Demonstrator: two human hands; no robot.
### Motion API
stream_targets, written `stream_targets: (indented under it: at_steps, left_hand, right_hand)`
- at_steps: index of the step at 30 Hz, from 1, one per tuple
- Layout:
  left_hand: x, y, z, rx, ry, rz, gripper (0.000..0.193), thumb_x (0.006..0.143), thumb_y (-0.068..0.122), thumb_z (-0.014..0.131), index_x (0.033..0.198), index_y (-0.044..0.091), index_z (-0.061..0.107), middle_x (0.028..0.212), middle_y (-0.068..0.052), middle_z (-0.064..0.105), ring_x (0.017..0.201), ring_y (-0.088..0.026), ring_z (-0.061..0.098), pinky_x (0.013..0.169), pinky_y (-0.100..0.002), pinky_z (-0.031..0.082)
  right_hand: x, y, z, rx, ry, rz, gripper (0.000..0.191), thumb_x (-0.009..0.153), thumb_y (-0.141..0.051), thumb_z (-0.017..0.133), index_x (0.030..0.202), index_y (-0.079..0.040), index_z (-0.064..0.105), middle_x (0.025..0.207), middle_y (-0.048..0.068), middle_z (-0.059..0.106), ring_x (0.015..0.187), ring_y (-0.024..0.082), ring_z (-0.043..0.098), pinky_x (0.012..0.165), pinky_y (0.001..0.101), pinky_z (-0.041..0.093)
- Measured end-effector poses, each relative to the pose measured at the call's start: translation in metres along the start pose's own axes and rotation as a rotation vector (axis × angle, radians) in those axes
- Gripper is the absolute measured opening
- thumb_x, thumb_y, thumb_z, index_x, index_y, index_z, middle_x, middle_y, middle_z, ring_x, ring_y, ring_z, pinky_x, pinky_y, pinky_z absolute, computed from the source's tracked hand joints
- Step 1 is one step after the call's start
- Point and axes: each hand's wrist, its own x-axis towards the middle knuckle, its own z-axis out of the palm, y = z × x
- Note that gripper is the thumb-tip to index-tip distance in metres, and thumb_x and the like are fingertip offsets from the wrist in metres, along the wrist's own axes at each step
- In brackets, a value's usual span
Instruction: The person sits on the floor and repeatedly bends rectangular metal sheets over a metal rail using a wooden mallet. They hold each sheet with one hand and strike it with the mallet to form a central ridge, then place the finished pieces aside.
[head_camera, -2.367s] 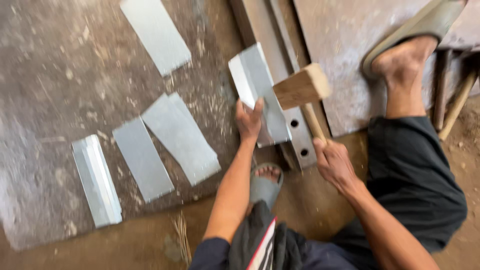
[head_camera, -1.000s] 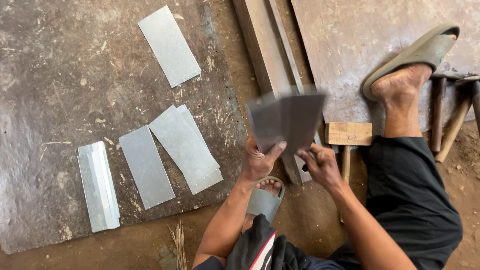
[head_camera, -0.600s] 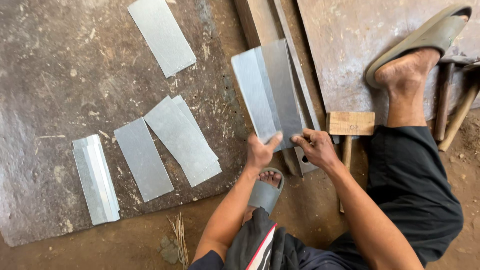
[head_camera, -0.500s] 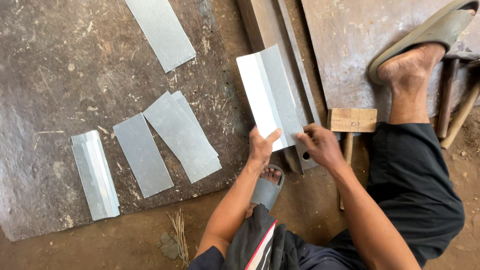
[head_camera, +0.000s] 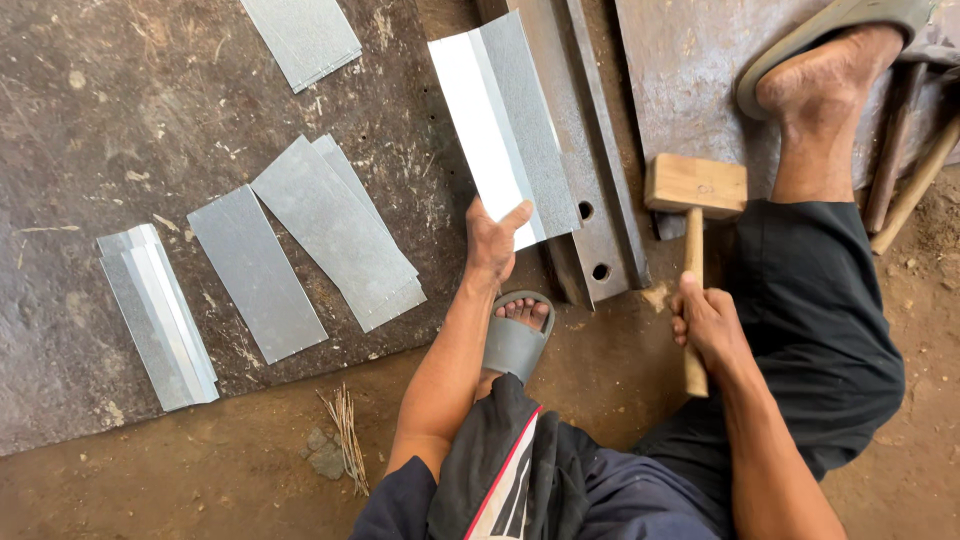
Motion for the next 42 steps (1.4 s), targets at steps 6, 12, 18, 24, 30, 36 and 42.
stream_targets:
  at_steps: [6,12,18,24,30,36,42]
  left_hand:
    - [0.003,0.0,-0.005,0.022,-0.026,-0.02,0.044,0.084,0.001,0.073,0.123,-0.005,0.055,0.115,-0.01,0.063,0.108,-0.021,0.062,0.099,-0.038,0.052]
    - [0.003,-0.003,-0.002,-0.022,-0.037,0.026,0.042,0.086,-0.002,0.074,0.124,-0.008,0.055,0.117,-0.013,0.063,0.107,-0.022,0.06,0.098,-0.038,0.05]
    - [0.005,-0.009,-0.005,0.051,0.001,0.039,0.041,0.084,-0.004,0.073,0.122,-0.008,0.059,0.113,-0.011,0.066,0.101,-0.021,0.062,0.091,-0.037,0.052]
    - [0.001,-0.008,-0.001,-0.011,-0.028,0.044,0.043,0.086,-0.005,0.073,0.126,-0.006,0.058,0.118,-0.01,0.065,0.107,-0.021,0.062,0.097,-0.037,0.051]
    - [-0.002,0.009,0.004,0.054,-0.01,0.007,0.047,0.082,-0.005,0.07,0.128,-0.006,0.056,0.121,-0.012,0.064,0.11,-0.021,0.063,0.098,-0.036,0.05]
    - [0.003,0.009,0.003,0.078,-0.018,0.013,0.044,0.085,-0.003,0.072,0.126,-0.008,0.056,0.118,-0.014,0.065,0.107,-0.022,0.063,0.096,-0.038,0.051]
    - [0.003,0.011,0.004,0.07,-0.007,0.022,0.041,0.085,-0.002,0.074,0.122,-0.009,0.058,0.11,-0.012,0.067,0.098,-0.022,0.063,0.091,-0.039,0.053]
  right_hand:
    - [-0.085,-0.032,0.017,-0.36,0.08,-0.38,0.035,0.105,-0.026,0.052,0.085,0.001,0.06,0.059,0.007,0.053,0.051,0.014,0.049,0.047,0.0318,0.043]
    - [-0.107,-0.042,0.047,0.041,0.056,-1.067,0.034,0.106,-0.032,0.045,0.085,-0.007,0.053,0.073,0.002,0.054,0.06,0.009,0.048,0.053,0.025,0.038]
    - [-0.103,-0.056,0.043,-0.318,0.019,-0.779,0.044,0.111,-0.027,0.047,0.076,-0.003,0.058,0.07,0.005,0.055,0.056,0.016,0.051,0.054,0.0304,0.042]
    - [-0.109,-0.121,0.061,-0.177,0.104,-1.187,0.037,0.114,-0.025,0.041,0.09,-0.003,0.058,0.079,0.005,0.058,0.067,0.016,0.056,0.06,0.0297,0.046]
    - [-0.082,-0.098,0.044,-0.271,0.128,-0.939,0.031,0.108,-0.008,0.046,0.08,-0.002,0.056,0.068,0.008,0.056,0.055,0.018,0.053,0.051,0.032,0.04]
    - [-0.087,-0.046,0.04,-0.523,0.13,-0.924,0.031,0.106,-0.011,0.048,0.078,-0.002,0.056,0.065,0.014,0.054,0.055,0.026,0.051,0.054,0.0347,0.042]
    - [-0.088,-0.037,0.036,-0.535,0.069,-0.882,0.039,0.108,-0.014,0.041,0.072,-0.003,0.054,0.062,0.015,0.052,0.054,0.03,0.052,0.053,0.0412,0.038]
